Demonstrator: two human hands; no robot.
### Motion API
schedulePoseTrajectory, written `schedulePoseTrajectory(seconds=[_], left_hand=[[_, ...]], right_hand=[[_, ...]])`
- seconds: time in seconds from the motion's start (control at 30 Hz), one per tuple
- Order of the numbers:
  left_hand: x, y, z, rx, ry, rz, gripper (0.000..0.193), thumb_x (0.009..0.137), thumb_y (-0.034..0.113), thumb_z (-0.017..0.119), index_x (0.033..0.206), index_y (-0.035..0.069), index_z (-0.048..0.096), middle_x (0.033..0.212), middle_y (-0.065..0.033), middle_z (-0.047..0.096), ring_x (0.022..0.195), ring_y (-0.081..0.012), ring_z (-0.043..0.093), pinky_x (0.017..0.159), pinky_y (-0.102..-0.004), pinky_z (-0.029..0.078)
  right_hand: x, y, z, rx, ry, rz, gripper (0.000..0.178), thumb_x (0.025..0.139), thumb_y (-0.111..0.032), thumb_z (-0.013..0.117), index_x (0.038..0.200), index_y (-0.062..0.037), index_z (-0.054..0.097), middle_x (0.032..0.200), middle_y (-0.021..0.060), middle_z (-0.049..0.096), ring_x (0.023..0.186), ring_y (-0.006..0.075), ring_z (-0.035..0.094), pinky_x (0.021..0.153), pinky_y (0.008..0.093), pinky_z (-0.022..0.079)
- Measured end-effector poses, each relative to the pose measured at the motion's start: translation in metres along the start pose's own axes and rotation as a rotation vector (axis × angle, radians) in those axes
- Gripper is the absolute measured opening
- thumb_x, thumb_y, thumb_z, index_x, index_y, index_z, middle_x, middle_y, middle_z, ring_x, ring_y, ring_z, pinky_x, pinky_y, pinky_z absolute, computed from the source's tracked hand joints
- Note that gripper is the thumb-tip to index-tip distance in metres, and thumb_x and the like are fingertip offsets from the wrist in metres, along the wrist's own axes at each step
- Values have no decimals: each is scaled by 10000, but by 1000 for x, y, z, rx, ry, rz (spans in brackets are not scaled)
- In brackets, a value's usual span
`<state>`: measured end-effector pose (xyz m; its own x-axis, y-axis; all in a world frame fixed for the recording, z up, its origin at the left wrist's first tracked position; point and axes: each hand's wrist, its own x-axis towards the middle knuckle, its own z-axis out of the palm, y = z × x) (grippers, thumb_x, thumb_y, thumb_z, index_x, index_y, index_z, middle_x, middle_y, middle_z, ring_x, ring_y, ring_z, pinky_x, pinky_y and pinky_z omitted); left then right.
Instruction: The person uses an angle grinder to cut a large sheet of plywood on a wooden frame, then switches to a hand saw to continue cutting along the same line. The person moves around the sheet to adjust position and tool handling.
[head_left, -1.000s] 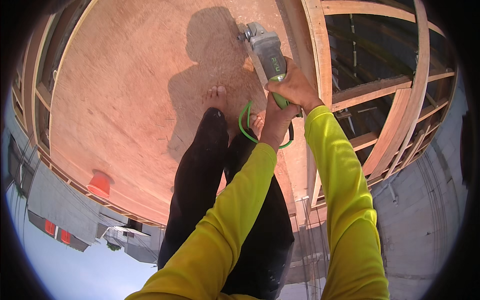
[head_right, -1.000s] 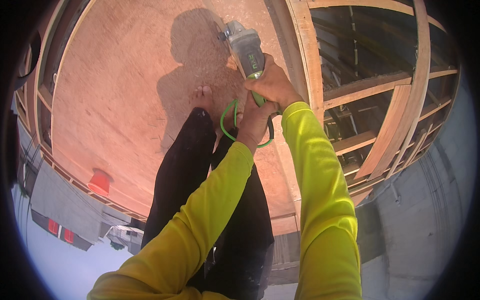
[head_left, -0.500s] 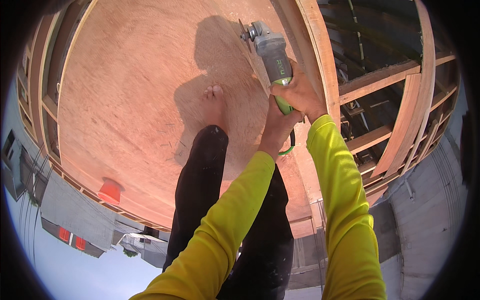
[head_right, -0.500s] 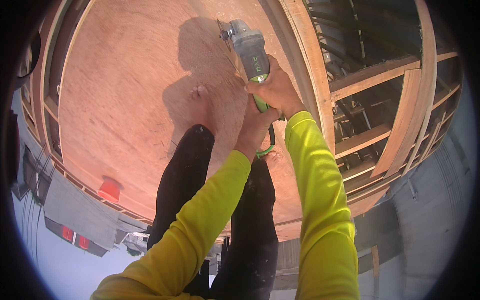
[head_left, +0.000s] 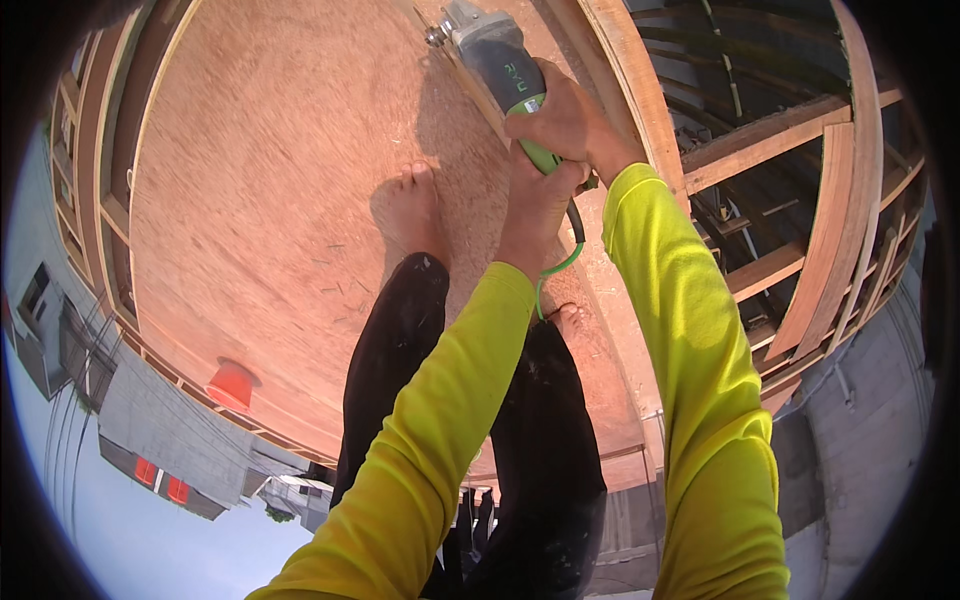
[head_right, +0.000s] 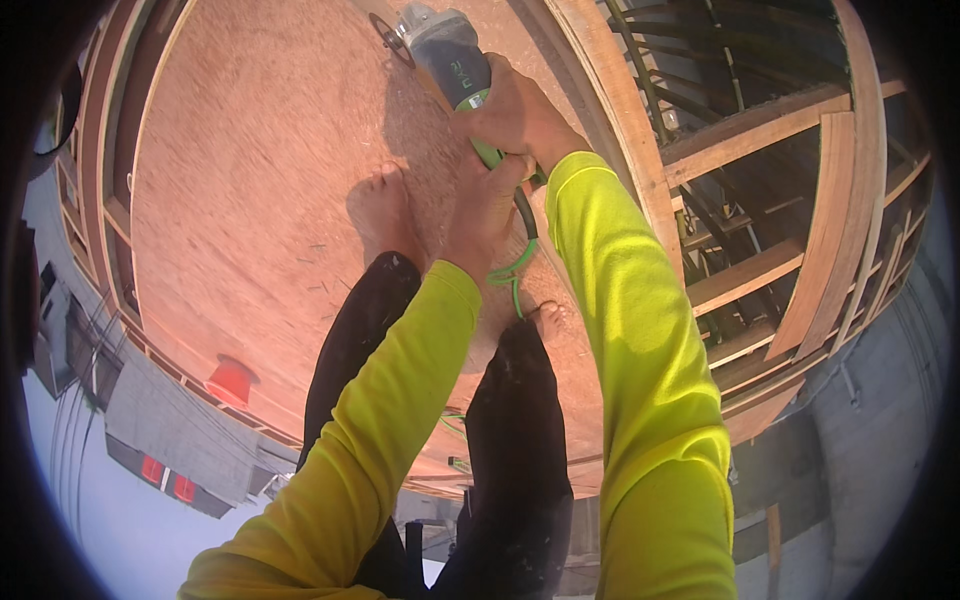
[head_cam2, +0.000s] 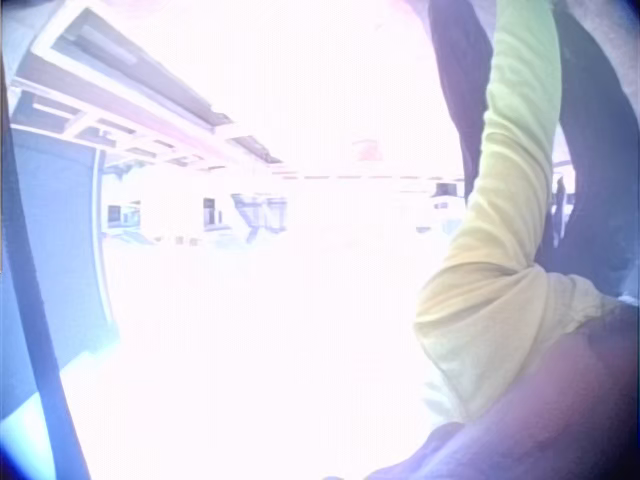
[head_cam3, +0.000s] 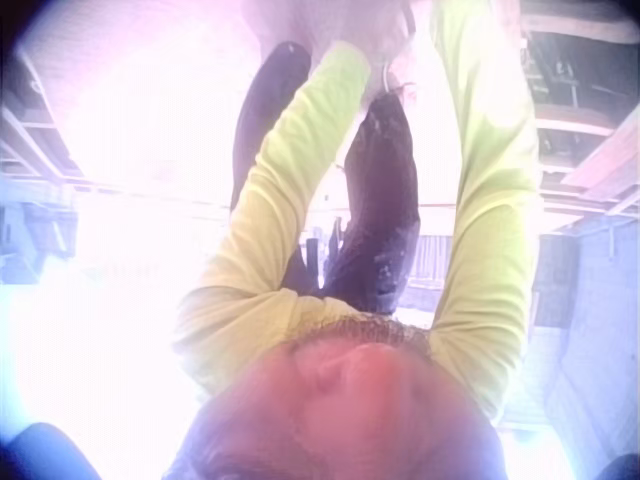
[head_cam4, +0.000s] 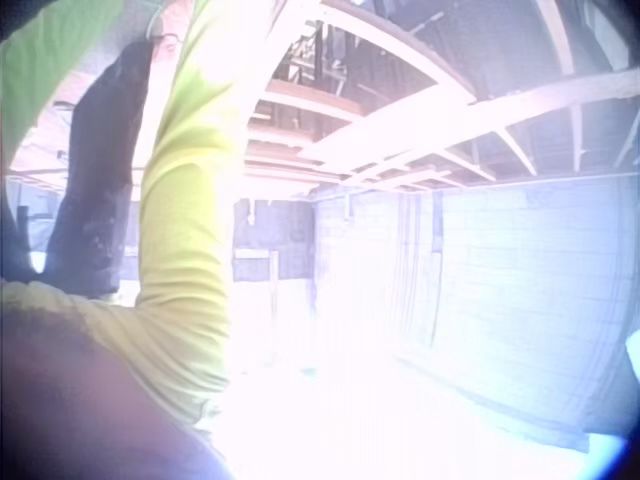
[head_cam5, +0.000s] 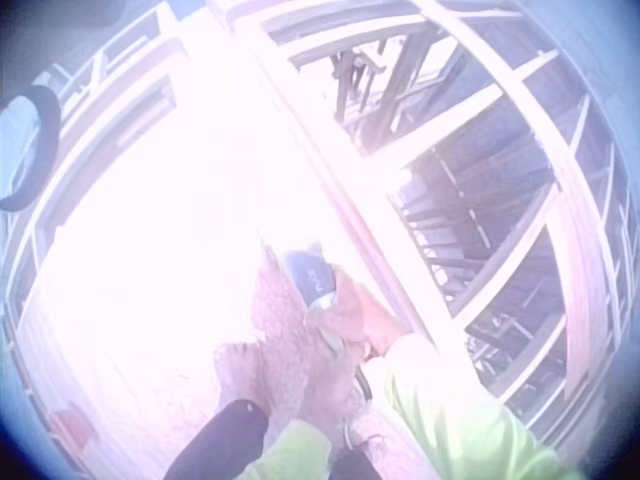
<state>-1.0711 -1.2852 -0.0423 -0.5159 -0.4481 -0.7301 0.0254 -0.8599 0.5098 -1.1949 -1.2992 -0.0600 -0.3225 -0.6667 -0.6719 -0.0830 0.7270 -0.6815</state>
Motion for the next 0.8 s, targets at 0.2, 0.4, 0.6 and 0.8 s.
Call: schedulePoseTrajectory(seconds=[0.2,0.4,0.6,0.8], left_hand=[[4,1,-2,-15,35,33,547,785,39,677,1269,47,421,1051,-67,591,872,-156,628,750,-325,555],[-2,-6,-10,-61,16,19,522,781,48,682,1249,41,450,1037,-52,594,887,-143,615,779,-314,543],[-19,-16,-5,-64,46,39,534,782,65,685,1261,35,450,1037,-45,588,890,-132,587,777,-296,515],[-22,-30,-6,-84,41,46,512,812,55,682,1273,44,458,1049,-26,581,895,-121,576,788,-291,505]], right_hand=[[11,3,7,-70,11,-34,912,664,-280,775,1453,37,445,1208,247,667,1099,343,670,957,387,521],[0,-3,9,-107,-56,66,945,698,-269,790,1488,40,374,1218,275,663,1115,385,673,972,405,525],[-17,5,11,-52,-61,80,895,712,-236,792,1461,67,408,1204,255,664,1101,346,666,966,374,511],[-26,6,11,-44,-62,96,929,692,-245,789,1468,65,384,1209,275,658,1125,381,666,978,392,512]])
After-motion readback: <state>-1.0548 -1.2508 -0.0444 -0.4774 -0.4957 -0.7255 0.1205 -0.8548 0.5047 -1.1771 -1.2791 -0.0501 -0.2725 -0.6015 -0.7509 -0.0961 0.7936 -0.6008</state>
